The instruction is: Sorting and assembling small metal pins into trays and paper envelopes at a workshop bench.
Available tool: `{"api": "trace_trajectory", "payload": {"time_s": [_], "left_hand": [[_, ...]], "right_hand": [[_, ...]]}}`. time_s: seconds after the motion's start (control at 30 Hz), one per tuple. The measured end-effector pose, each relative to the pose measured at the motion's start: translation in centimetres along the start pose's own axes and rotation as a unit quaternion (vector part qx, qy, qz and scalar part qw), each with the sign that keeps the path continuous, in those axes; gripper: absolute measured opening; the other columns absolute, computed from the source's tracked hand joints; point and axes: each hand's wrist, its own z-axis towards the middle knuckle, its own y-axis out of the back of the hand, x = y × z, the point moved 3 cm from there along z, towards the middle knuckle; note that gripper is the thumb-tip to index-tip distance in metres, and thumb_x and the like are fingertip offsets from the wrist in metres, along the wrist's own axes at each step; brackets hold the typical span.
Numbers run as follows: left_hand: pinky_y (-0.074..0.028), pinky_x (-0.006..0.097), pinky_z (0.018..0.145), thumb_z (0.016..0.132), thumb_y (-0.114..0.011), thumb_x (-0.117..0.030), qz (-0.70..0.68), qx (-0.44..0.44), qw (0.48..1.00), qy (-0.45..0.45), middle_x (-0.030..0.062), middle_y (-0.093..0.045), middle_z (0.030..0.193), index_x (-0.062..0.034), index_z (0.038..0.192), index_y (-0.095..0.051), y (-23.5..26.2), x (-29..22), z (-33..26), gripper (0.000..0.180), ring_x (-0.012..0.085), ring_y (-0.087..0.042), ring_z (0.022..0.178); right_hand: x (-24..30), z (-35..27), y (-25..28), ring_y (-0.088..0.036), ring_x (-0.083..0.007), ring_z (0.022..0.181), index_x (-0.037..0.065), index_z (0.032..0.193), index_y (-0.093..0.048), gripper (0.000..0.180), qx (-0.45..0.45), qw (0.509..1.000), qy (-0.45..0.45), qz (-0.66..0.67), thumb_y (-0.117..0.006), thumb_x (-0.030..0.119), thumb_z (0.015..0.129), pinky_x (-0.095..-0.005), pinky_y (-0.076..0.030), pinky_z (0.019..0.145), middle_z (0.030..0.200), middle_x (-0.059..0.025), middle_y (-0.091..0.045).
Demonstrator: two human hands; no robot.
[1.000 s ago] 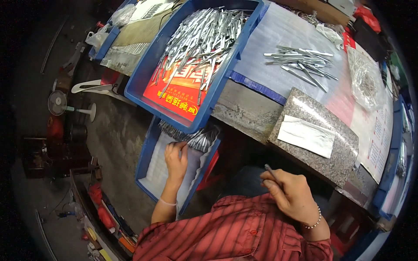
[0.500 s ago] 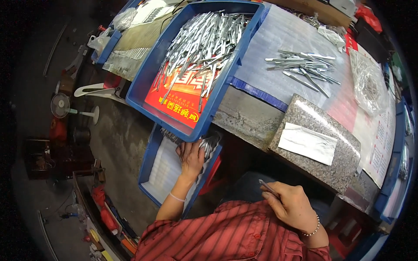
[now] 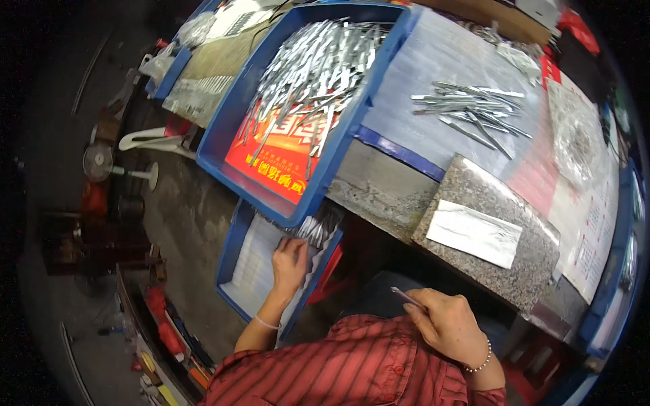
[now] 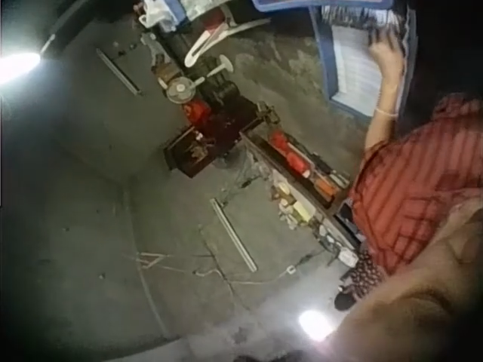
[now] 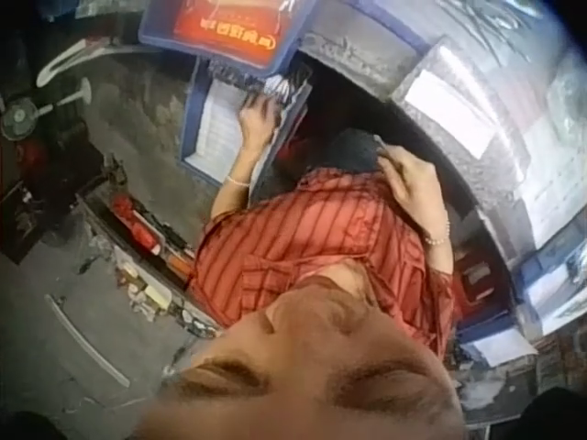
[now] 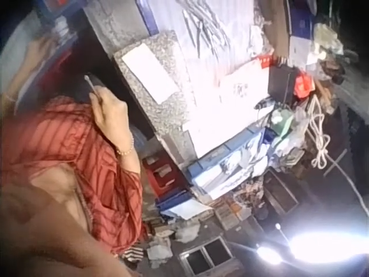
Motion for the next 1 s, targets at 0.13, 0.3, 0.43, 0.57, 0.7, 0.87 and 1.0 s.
{"api": "trace_trajectory", "payload": {"time_s": [0.13, 0.3, 0.43, 0.57, 0.7, 0.87, 1.0], "left_hand": [[-0.050, 0.033, 0.063, 0.088, -0.063, -0.013, -0.137, 0.147, 0.963, 0.178, 0.0147, -0.067, 0.079, 0.0010, 0.092, -0.066, -1.3, 3.2, -3.4, 0.015, 0.0192, -0.066, 0.071], [-0.047, 0.027, 0.067, 0.088, -0.059, -0.004, -0.205, 0.161, 0.952, 0.161, 0.0057, -0.064, 0.081, -0.0007, 0.097, -0.063, -5.2, 5.2, -4.2, 0.010, 0.0119, -0.059, 0.075], [-0.045, 0.022, 0.067, 0.087, -0.054, 0.006, -0.369, 0.156, 0.890, 0.219, -0.0011, -0.063, 0.084, -0.0015, 0.102, -0.063, -6.6, 6.2, -3.9, 0.019, 0.0052, -0.057, 0.077], [-0.046, 0.023, 0.068, 0.086, -0.052, 0.009, -0.376, 0.171, 0.884, 0.218, -0.0023, -0.064, 0.087, 0.0011, 0.104, -0.062, -5.3, 4.8, -4.3, 0.022, 0.0064, -0.058, 0.080], [-0.052, 0.034, 0.070, 0.085, -0.061, -0.003, -0.297, 0.134, 0.934, 0.144, 0.0110, -0.069, 0.087, -0.0027, 0.103, -0.062, -5.1, 4.8, -4.2, 0.018, 0.0212, -0.066, 0.079], [-0.053, 0.042, 0.072, 0.084, -0.059, -0.009, -0.046, 0.204, 0.976, 0.068, 0.0218, -0.066, 0.088, -0.0056, 0.103, -0.061, -4.5, 4.2, -3.2, 0.020, 0.0375, -0.066, 0.086], [-0.053, 0.042, 0.065, 0.084, -0.062, -0.009, -0.060, 0.127, 0.989, 0.052, 0.0194, -0.067, 0.080, -0.0047, 0.097, -0.063, -3.3, 2.5, -2.5, 0.013, 0.0366, -0.068, 0.078]], "right_hand": [[-0.1, -0.2, 0.4, -0.065, -0.0338, 0.067, 0.000, 0.098, -0.065, 0.014, 0.003, 0.998, -0.056, -0.002, -0.066, 0.007, 0.086, -0.0354, -0.051, 0.058, 0.081, -0.0175, -0.065], [0.6, 0.5, -0.4, -0.065, -0.0337, 0.067, 0.000, 0.099, -0.065, 0.015, 0.040, 0.997, -0.058, -0.034, -0.066, 0.007, 0.086, -0.0348, -0.050, 0.058, 0.080, -0.0174, -0.065], [1.0, 1.2, -1.3, -0.064, -0.0345, 0.067, -0.001, 0.099, -0.065, 0.016, 0.035, 0.999, -0.016, -0.029, -0.066, 0.006, 0.085, -0.0357, -0.050, 0.058, 0.080, -0.0179, -0.064], [0.6, 1.2, -2.0, -0.064, -0.0353, 0.068, -0.002, 0.097, -0.064, 0.016, 0.031, 0.999, -0.009, -0.031, -0.068, 0.007, 0.084, -0.0367, -0.050, 0.058, 0.079, -0.0185, -0.064], [0.9, 1.5, -2.2, -0.064, -0.0350, 0.068, -0.001, 0.096, -0.064, 0.015, 0.067, 0.995, -0.004, -0.068, -0.067, 0.008, 0.084, -0.0383, -0.050, 0.059, 0.079, -0.0174, -0.065], [1.0, 1.4, -2.6, -0.064, -0.0348, 0.068, 0.001, 0.097, -0.064, 0.016, 0.070, 0.995, 0.010, -0.077, -0.067, 0.010, 0.085, -0.0396, -0.051, 0.060, 0.080, -0.0169, -0.065], [0.8, 1.1, -2.5, -0.064, -0.0348, 0.069, 0.002, 0.098, -0.063, 0.016, 0.090, 0.992, 0.004, -0.087, -0.066, 0.011, 0.086, -0.0403, -0.050, 0.060, 0.083, -0.0167, -0.066]]}}
